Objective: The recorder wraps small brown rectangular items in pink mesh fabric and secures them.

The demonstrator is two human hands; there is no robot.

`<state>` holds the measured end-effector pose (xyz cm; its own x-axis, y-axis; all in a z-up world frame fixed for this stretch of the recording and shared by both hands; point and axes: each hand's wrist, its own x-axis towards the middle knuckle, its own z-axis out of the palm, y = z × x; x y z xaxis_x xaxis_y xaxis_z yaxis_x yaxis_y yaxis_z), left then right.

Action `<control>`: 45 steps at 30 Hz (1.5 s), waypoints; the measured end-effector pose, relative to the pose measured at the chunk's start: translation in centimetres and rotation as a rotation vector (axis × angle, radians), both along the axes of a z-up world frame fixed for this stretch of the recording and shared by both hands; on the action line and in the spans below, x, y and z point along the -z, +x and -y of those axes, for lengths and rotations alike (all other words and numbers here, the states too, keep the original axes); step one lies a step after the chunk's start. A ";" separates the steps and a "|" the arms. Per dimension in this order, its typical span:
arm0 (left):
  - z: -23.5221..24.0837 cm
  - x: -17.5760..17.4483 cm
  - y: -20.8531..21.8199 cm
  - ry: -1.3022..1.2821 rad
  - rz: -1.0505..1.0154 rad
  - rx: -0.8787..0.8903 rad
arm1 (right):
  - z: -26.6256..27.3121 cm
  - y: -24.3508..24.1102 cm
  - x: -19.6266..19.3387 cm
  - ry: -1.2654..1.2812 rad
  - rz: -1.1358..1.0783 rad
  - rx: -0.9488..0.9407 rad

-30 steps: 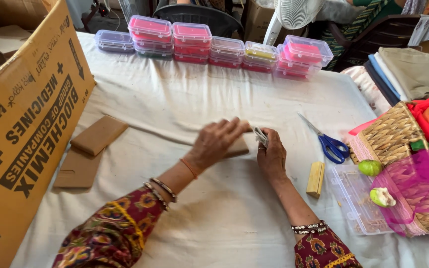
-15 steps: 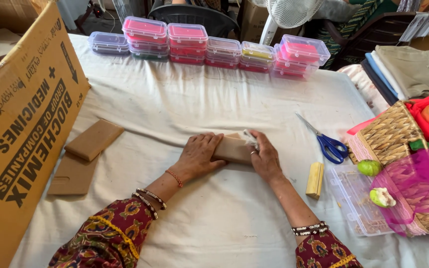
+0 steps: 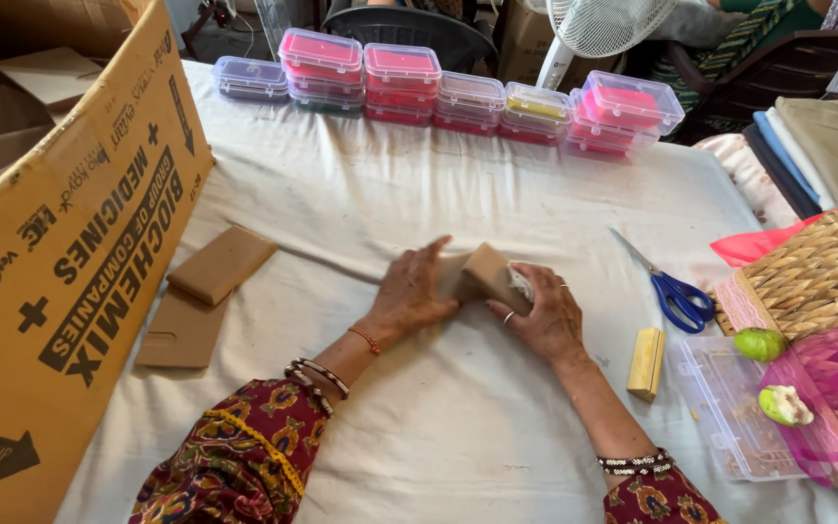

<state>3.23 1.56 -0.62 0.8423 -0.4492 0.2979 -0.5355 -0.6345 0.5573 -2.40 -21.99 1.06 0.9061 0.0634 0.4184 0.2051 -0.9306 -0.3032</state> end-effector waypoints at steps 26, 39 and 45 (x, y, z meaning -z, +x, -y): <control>0.1 -1.3 -1.7 0.134 0.052 0.103 | -1.1 -1.2 -1.9 -0.136 -0.061 -0.046; 2.0 -1.6 -2.9 -0.554 -0.390 0.050 | -1.8 -1.6 -1.2 0.109 0.526 -0.153; 2.6 -0.2 -3.3 -0.599 -0.118 0.189 | -4.2 -2.5 -2.6 -0.319 0.330 -0.332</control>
<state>-0.03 -1.05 -0.38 0.8072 -0.3776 0.4537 -0.5214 -0.0957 0.8479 -4.89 -17.79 3.62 0.6404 0.4924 0.5894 0.5387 -0.8350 0.1122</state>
